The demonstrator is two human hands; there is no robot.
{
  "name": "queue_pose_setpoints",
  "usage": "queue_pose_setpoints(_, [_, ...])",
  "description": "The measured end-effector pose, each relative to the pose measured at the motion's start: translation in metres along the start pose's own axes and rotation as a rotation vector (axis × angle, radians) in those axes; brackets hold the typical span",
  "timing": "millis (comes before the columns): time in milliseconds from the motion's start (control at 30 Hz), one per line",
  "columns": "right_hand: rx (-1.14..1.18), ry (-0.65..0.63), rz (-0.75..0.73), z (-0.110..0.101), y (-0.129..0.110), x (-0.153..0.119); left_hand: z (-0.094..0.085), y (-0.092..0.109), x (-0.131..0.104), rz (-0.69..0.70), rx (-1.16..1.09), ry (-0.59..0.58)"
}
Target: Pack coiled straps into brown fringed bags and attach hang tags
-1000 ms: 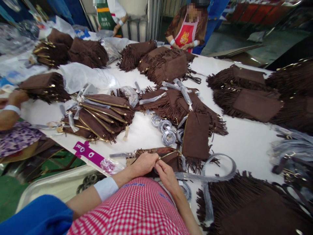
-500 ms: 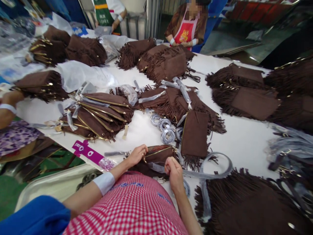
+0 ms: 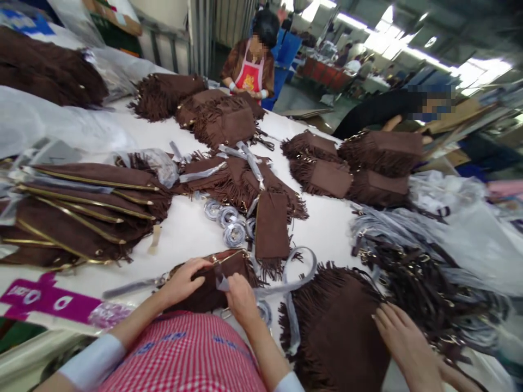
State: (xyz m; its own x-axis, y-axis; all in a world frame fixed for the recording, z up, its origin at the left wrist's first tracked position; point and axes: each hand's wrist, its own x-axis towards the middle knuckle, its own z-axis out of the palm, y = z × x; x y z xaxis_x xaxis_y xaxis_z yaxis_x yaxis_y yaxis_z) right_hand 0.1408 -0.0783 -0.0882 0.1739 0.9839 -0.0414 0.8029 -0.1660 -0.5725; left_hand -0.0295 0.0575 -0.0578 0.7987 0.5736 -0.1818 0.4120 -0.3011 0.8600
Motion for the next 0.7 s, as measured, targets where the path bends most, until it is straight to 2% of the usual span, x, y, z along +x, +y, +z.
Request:
queue_pose_setpoints(67, [0.044, 0.005, -0.054, -0.022, -0.001, -0.004, -0.001, 0.013, 0.001, 0.063, 0.068, 0.029])
queue_pose_setpoints(233, [0.124, 0.020, -0.184, -0.113, 0.019, -0.030, 0.000, 0.041, 0.013, 0.186, 0.054, 0.018])
queue_pose_setpoints(267, [0.122, -0.082, -0.260, -0.124, 0.016, -0.034, 0.000, 0.042, 0.014, 0.196, 0.056, 0.017])
queue_pose_setpoints(300, [0.101, -0.064, -0.272, -0.129, 0.009, -0.036, 0.000, 0.041, 0.014, 0.196, 0.076, 0.023])
queue_pose_setpoints(367, [0.023, -0.039, -0.232, -0.122, -0.012, -0.030, 0.000, 0.027, 0.012, 0.151, 0.168, 0.061])
queue_pose_setpoints(433, [-0.076, -0.001, -0.161, -0.106, -0.024, -0.011, -0.002, 0.001, 0.012, 0.041, 0.311, 0.108])
queue_pose_setpoints(500, [-0.164, -0.012, -0.064, -0.108, -0.018, 0.012, -0.004, -0.029, 0.014, -0.047, 0.430, 0.060])
queue_pose_setpoints(533, [-0.184, 0.023, -0.019, -0.121, -0.008, 0.020, -0.005, -0.042, 0.013, -0.068, 0.457, 0.031])
queue_pose_setpoints(600, [-0.208, 0.129, 0.088, -0.169, 0.020, 0.026, -0.008, -0.059, 0.010, -0.082, 0.469, -0.010])
queue_pose_setpoints(700, [-0.220, 0.277, 0.243, -0.271, 0.067, 0.017, -0.009, -0.066, 0.004, -0.082, 0.447, -0.037])
